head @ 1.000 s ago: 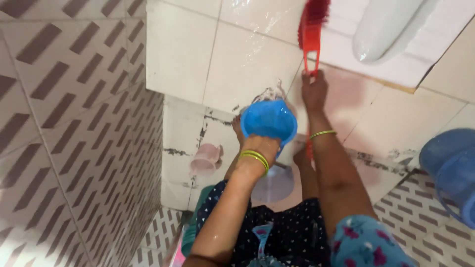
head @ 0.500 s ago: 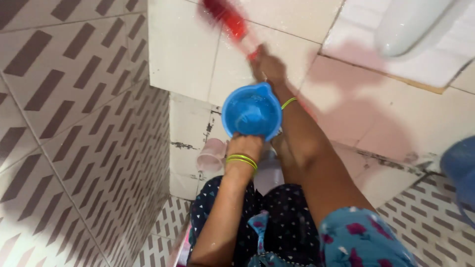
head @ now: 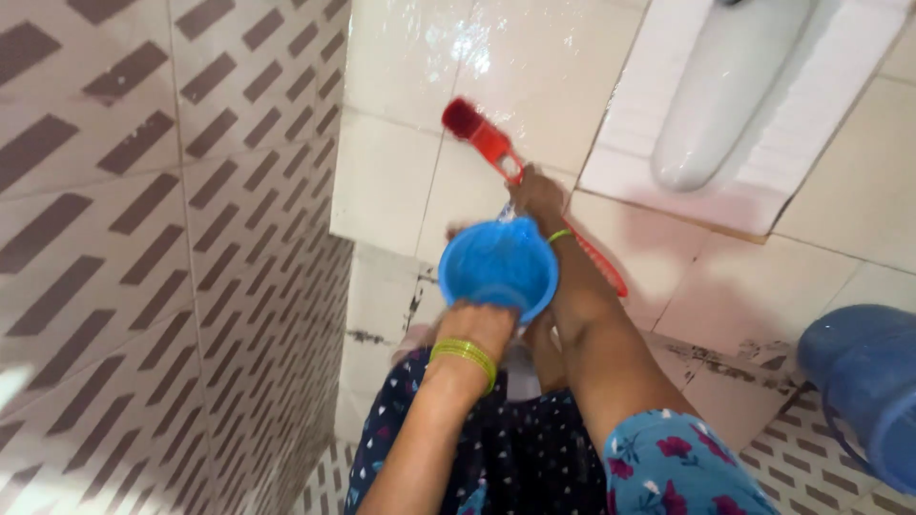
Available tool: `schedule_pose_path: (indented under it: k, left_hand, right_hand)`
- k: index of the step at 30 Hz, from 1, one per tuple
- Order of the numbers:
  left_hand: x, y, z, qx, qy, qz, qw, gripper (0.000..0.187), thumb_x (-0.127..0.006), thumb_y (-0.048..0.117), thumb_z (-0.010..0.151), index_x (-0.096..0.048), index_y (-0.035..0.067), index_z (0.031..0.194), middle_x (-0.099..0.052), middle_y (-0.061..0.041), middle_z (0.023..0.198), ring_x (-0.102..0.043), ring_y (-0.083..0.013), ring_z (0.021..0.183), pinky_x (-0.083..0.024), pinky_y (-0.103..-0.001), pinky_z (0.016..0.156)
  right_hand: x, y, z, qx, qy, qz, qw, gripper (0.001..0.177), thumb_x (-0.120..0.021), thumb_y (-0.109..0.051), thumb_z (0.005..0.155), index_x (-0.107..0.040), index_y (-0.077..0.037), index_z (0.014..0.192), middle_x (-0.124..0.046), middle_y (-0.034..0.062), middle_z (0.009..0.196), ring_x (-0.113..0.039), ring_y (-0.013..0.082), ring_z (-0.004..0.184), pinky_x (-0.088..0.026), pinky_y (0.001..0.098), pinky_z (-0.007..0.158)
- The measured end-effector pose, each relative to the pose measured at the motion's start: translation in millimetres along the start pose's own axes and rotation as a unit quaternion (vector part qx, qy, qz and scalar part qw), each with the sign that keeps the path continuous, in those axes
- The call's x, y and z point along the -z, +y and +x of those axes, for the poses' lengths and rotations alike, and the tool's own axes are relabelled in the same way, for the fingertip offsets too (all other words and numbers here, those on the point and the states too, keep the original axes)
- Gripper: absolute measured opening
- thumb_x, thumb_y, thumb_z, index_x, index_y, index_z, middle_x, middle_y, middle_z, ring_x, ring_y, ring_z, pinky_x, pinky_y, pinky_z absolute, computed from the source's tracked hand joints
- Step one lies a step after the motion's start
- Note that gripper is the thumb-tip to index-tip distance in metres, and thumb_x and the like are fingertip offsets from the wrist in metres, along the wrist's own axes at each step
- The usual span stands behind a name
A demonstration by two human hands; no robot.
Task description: The person sits on the bathroom floor and cleans the tiled area around a squat toilet. They repeatedly scoop water from a bucket using a blue jug, pour it onto the floor, and scrub the tiles with a red long-handled brush. The person also scrubs the rim and interior of the squat toilet.
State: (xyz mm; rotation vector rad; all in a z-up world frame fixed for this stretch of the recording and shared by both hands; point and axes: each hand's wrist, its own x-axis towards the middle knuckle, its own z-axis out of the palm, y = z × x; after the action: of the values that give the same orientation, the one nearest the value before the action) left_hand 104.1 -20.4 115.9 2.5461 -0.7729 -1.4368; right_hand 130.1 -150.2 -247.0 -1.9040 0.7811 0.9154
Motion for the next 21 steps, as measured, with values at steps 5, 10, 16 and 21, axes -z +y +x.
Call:
schedule_pose_path:
  k: [5, 10, 16, 21]
  left_hand:
    - [26.8, -6.8, 55.2, 0.031, -0.002, -0.002, 1.000, 0.013, -0.064, 0.018, 0.091, -0.075, 0.019, 0.098, -0.077, -0.013, 0.093, -0.075, -0.0294, 0.090, -0.053, -0.045, 0.086]
    - [29.8, -24.2, 84.8, 0.029, 0.013, -0.045, 0.999, 0.022, -0.069, 0.014, 0.084, -0.074, 0.017, 0.105, -0.077, -0.013, 0.092, -0.074, -0.0310, 0.091, -0.053, -0.044, 0.090]
    - [80.7, -48.3, 101.0, 0.089, -0.066, -0.117, 0.987, 0.015, -0.071, 0.024, 0.088, -0.077, 0.013, 0.097, -0.074, -0.019, 0.099, -0.071, -0.0354, 0.097, -0.052, -0.045, 0.091]
    - [112.7, -70.5, 110.9, 0.147, -0.088, -0.090, 0.981, 0.014, -0.068, 0.014, 0.089, -0.077, 0.009, 0.098, -0.073, -0.019, 0.105, -0.070, -0.0363, 0.100, -0.055, -0.044, 0.088]
  right_hand:
    - [31.4, -11.4, 76.5, 0.236, 0.079, -0.332, 0.910, 0.059, -0.052, -0.026, 0.098, -0.043, -0.010, 0.155, -0.074, 0.0198, 0.098, -0.072, 0.0382, 0.088, -0.054, 0.0547, 0.074]
    - [93.8, 16.9, 159.3, 0.034, 0.261, -0.133, 0.956, 0.049, -0.054, -0.053, 0.101, -0.057, -0.006, 0.114, -0.073, 0.0185, 0.092, -0.070, 0.0405, 0.086, -0.054, 0.0545, 0.068]
    - [-14.2, -5.0, 123.0, 0.245, 0.148, -0.260, 0.922, 0.027, -0.047, -0.030, 0.113, -0.061, -0.007, 0.110, -0.072, 0.0142, 0.097, -0.072, 0.0314, 0.096, -0.057, 0.0462, 0.079]
    - [-8.6, -67.2, 150.9, 0.252, 0.006, -0.404, 0.879, 0.027, -0.047, -0.030, 0.106, -0.063, -0.012, 0.119, -0.074, 0.0162, 0.102, -0.072, 0.0349, 0.096, -0.055, 0.0522, 0.082]
